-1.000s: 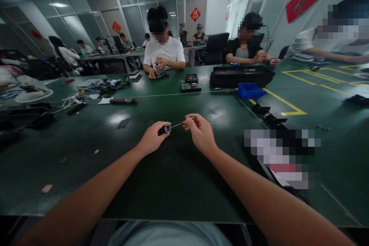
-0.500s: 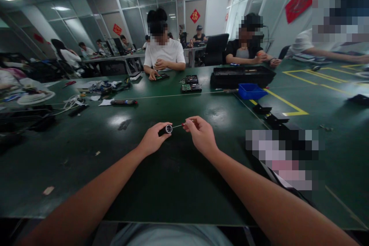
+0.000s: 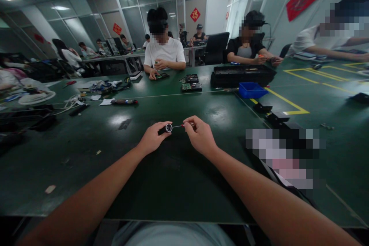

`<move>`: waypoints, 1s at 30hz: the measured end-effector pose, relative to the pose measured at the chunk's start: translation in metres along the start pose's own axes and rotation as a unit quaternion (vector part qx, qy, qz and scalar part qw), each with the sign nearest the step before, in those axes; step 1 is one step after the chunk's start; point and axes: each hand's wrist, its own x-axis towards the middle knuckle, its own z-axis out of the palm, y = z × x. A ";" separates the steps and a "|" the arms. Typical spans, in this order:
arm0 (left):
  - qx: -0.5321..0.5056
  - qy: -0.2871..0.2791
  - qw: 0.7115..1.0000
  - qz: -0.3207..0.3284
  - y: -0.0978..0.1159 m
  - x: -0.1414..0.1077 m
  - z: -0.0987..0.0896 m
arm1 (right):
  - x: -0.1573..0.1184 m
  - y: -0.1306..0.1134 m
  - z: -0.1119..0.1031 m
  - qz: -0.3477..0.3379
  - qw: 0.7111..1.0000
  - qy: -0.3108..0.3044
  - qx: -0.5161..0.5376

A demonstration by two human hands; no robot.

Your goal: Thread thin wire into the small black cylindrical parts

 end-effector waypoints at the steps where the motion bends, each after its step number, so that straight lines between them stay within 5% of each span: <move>1: -0.001 0.000 1.000 0.001 -0.001 0.000 0.000 | 0.000 0.000 0.000 0.002 1.000 -0.009 0.008; 30: 0.007 -0.009 1.000 0.013 -0.001 0.000 -0.001 | -0.003 0.004 0.005 0.025 0.999 -0.029 0.025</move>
